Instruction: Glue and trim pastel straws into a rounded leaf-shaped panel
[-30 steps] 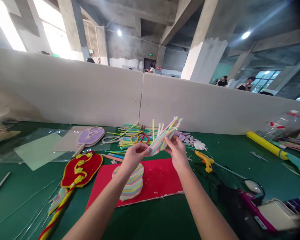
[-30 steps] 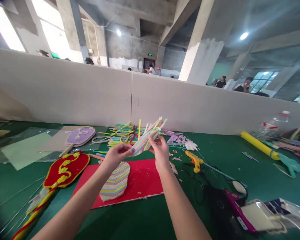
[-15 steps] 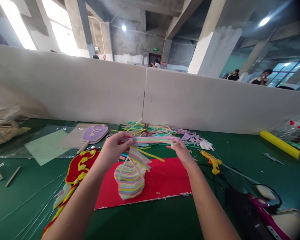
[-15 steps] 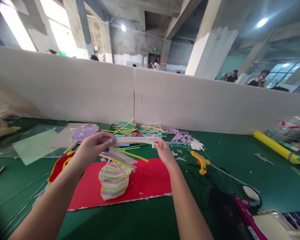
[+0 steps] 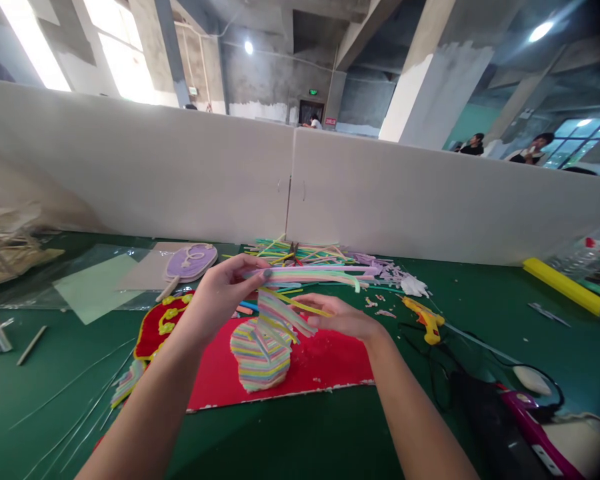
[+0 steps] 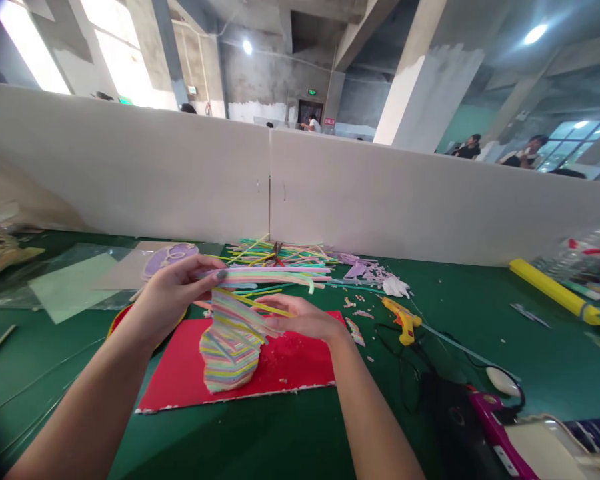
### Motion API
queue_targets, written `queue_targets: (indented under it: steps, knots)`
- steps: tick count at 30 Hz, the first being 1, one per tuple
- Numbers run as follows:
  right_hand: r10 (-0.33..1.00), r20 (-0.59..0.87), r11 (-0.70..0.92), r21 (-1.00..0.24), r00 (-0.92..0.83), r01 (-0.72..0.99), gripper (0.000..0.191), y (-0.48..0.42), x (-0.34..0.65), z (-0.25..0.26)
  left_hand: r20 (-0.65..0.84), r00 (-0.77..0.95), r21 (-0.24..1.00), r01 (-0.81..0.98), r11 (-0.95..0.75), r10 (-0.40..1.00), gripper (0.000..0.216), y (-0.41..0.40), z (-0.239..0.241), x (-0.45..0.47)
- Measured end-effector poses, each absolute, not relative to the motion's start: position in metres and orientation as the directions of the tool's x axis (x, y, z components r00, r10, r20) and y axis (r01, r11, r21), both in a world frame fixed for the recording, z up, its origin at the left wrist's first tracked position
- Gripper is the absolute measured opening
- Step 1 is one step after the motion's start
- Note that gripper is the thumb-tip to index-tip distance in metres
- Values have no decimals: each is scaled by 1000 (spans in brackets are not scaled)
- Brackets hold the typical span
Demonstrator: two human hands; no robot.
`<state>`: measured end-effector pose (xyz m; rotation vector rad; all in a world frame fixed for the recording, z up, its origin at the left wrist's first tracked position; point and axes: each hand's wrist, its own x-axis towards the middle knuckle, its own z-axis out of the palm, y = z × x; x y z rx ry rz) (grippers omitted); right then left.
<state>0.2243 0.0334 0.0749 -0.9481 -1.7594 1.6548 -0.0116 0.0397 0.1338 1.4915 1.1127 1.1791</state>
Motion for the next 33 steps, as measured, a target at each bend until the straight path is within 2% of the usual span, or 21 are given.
queue_targets:
  steps: [4,6,9,14,18,21,25,28,33]
  knots:
    - [818,-281,-19,-885,-502,464,83,33,221,70,175,137,978,94,-189,975,31,42,131,-16]
    - [811,-309,-12,-858,-498,513,88,33,217,69,176,149,976,103,-192,973,29,43,130,-19]
    - [789,-276,22,-880,-549,475,82,32,207,65,185,150,972,121,-204,971,28,44,130,-22]
    - [713,-260,-1,-929,-651,369,57,34,196,57,185,144,970,134,-204,972,30,44,133,-25]
    - [795,-258,26,-890,-550,455,46,33,214,63,177,114,969,152,-193,978,31,47,129,-27]
    - [829,-307,-59,-879,-467,473,46,26,238,70,152,126,978,126,-168,980,31,48,124,-21]
    - [833,-425,-231,-849,-355,475,60,6,274,76,85,193,993,65,-99,978,31,41,117,6]
    - [848,-410,-241,-863,-337,443,61,-9,303,80,43,253,999,-7,-42,966,30,34,111,35]
    - [875,-378,-269,-898,-301,347,54,-16,336,73,-42,209,995,-75,58,977,32,45,82,64]
